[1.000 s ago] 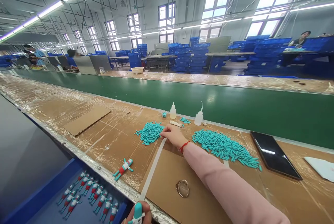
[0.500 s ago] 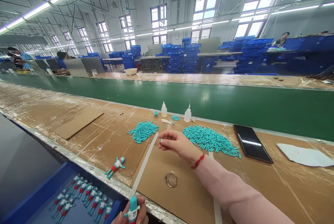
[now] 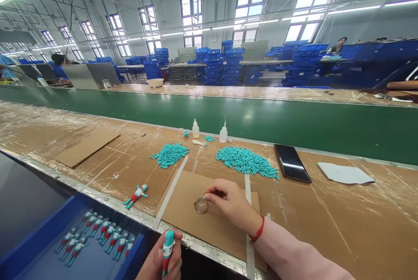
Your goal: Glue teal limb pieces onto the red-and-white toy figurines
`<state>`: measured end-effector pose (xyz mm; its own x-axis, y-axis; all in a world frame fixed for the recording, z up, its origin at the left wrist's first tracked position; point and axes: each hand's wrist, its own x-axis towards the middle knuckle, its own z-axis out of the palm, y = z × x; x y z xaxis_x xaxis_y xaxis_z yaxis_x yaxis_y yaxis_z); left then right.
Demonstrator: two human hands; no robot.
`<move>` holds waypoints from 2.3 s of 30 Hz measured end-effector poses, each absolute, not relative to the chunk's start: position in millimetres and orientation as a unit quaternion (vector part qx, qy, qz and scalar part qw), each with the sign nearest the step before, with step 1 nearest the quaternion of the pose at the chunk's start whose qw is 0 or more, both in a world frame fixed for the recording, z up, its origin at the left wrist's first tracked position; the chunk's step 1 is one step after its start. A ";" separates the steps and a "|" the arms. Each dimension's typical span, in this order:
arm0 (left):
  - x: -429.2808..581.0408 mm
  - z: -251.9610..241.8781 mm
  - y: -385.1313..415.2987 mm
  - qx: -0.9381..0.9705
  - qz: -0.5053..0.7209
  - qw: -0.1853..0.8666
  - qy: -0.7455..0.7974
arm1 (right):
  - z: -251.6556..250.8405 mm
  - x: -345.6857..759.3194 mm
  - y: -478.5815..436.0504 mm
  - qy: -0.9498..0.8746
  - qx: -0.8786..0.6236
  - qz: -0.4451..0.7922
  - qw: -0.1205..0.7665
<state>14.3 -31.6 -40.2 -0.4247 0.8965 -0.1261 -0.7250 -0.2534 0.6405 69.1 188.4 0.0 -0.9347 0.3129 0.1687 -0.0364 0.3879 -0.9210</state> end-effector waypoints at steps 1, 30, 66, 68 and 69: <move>15.2 -39.3 -30.3 0.123 0.780 0.514 0.335 | -1.0 68.9 187.5 -0.849 -0.066 0.488 0.194; 27.1 -39.2 -23.5 0.036 0.780 0.375 0.499 | 2.0 74.6 180.4 -0.929 0.060 0.253 0.264; 27.2 -2.4 -16.3 0.453 0.556 0.063 0.694 | 59.7 118.0 137.0 -0.880 -0.060 0.471 0.029; 26.1 1.2 -15.5 0.440 0.553 0.053 0.705 | 58.8 118.6 138.6 -0.884 -0.058 0.462 0.043; 26.4 2.5 -15.0 0.436 0.549 0.058 0.711 | 57.1 119.0 139.2 -0.887 -0.057 0.455 0.049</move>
